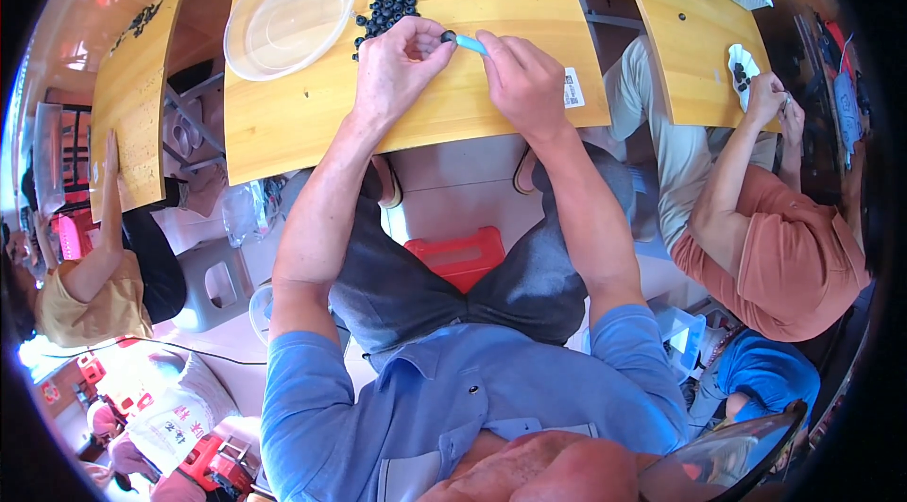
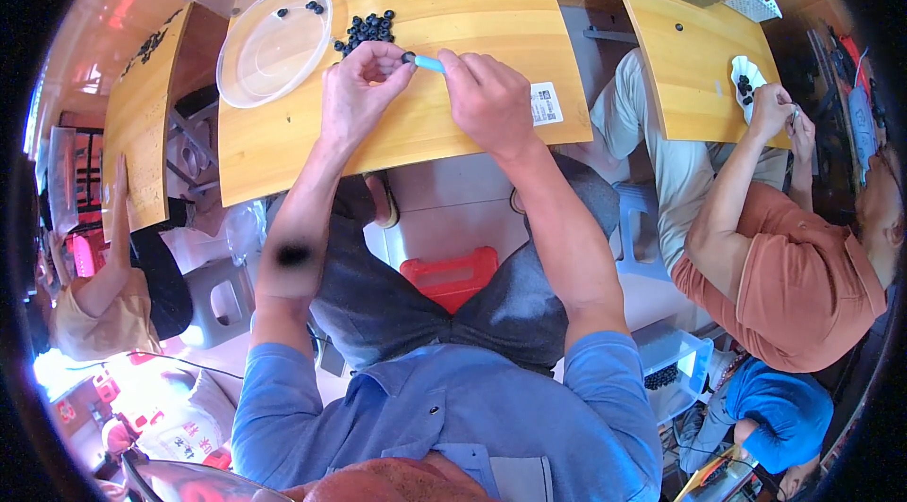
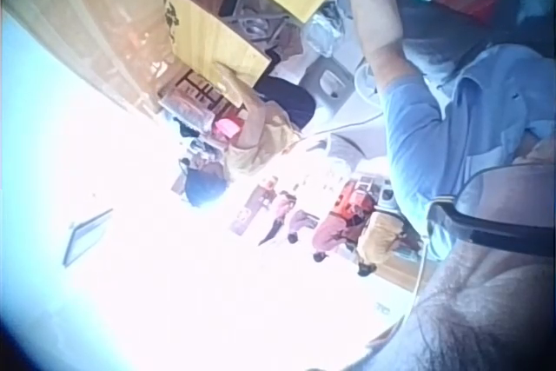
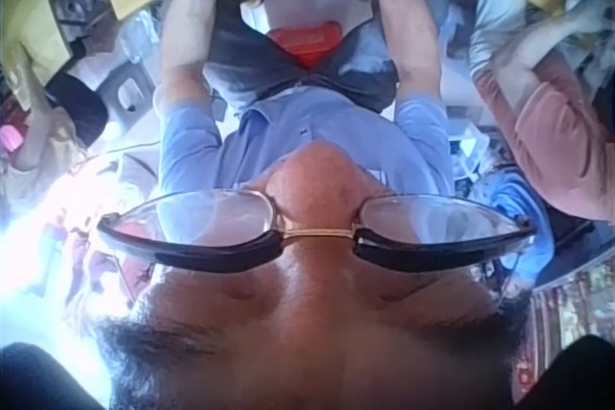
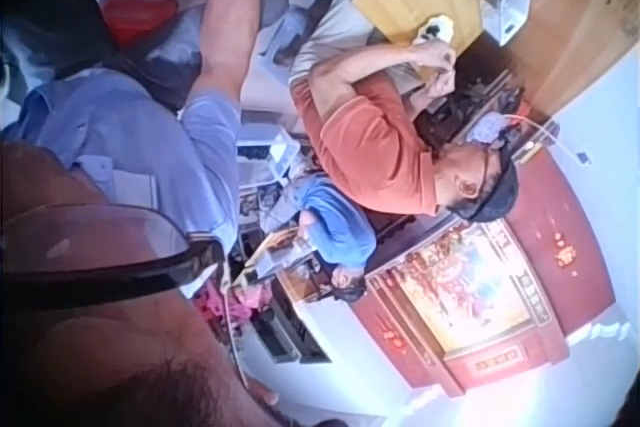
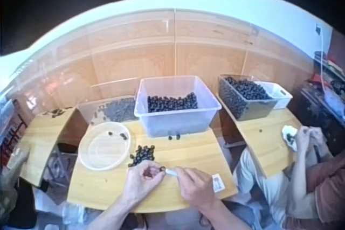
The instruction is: The person trims small black parts with a utility knife and places them on the table, swaps the container of parts, and continues trimming parts.
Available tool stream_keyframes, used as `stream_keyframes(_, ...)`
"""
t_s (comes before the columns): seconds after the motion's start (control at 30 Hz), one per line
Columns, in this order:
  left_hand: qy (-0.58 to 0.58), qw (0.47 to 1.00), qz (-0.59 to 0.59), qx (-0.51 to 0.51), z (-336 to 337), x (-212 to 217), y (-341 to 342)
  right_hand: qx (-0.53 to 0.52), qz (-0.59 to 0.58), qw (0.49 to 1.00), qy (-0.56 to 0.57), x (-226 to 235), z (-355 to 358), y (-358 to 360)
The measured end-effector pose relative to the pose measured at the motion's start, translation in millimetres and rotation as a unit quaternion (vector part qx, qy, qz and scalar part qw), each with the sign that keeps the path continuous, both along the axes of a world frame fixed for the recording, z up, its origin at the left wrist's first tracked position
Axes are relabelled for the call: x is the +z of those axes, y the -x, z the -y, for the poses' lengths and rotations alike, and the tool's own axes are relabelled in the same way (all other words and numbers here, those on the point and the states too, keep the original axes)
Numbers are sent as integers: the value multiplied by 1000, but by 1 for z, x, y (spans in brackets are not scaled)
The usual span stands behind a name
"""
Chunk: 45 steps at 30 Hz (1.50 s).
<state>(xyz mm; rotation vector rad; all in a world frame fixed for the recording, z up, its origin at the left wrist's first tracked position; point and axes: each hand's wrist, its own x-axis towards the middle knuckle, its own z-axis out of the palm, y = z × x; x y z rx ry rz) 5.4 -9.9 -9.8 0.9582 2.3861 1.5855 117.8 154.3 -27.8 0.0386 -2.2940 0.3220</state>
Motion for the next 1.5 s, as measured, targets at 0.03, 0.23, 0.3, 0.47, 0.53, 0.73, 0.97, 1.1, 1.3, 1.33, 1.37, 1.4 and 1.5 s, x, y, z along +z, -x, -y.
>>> stream_keyframes(0.03,0,1000,0,0,0,0,0,0,0,1000,0,-1,0,0)
stream_keyframes(0.23,-17,998,-53,20,1,-3,-1,-4,-18,1000,-8,-1,4,3)
stream_keyframes(0.3,-33,996,-81,22,1,-4,0,-17,-9,1000,-12,-3,5,5)
stream_keyframes(0.47,-112,992,-45,22,2,-9,-1,-60,25,998,-14,-15,-7,14)
stream_keyframes(0.53,-183,983,-11,13,8,-9,2,-88,61,994,-9,-16,-12,15)
stream_keyframes(0.73,-72,960,-227,149,47,7,53,-90,85,992,25,-15,-14,10)
stream_keyframes(0.97,104,906,-332,241,77,4,90,-72,80,994,36,-18,-15,12)
stream_keyframes(1.1,135,958,-233,93,70,5,55,-74,84,993,42,-21,-21,11)
stream_keyframes(1.3,255,926,-276,20,75,-12,40,-77,106,990,57,-18,-23,9)
stream_keyframes(1.33,256,926,-278,20,76,-14,41,-77,104,990,58,-17,-23,10)
stream_keyframes(1.37,251,932,-261,30,76,-16,43,-73,97,991,55,-16,-23,10)
stream_keyframes(1.4,245,938,-244,39,76,-16,44,-69,92,992,52,-15,-23,10)
stream_keyframes(1.5,229,951,-209,16,74,-13,45,-66,92,992,60,-19,-23,10)
